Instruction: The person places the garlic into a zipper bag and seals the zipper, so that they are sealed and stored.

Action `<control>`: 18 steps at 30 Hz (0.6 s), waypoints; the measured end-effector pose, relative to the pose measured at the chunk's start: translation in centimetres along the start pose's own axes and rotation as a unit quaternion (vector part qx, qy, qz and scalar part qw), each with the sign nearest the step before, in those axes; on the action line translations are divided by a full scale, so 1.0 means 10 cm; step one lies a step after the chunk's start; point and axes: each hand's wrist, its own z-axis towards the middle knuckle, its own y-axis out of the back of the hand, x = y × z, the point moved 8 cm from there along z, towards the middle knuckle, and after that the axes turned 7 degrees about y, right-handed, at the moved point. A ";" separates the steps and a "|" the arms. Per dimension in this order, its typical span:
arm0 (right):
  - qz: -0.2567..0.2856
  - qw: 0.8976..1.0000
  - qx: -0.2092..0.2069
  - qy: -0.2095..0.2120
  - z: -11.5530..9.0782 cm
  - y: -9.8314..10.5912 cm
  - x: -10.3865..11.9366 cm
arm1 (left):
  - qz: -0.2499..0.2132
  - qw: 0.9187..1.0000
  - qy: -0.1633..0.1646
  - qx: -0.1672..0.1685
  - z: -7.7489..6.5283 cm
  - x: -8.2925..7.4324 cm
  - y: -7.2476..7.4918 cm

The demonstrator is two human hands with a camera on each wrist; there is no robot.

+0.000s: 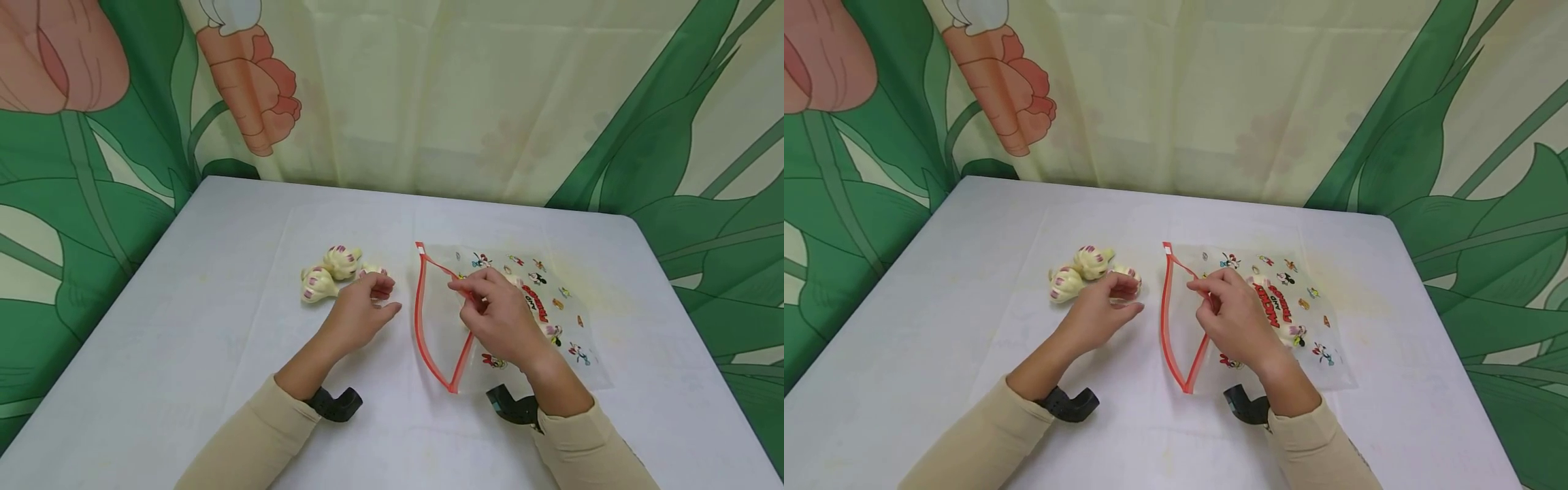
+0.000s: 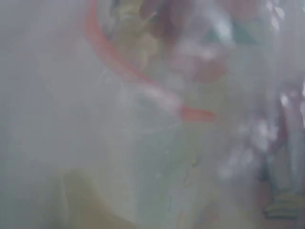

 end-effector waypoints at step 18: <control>0.008 1.000 0.000 0.004 -0.01 -0.01 -0.01 | 0.095 0.992 0.014 -0.085 0.18 0.15 0.22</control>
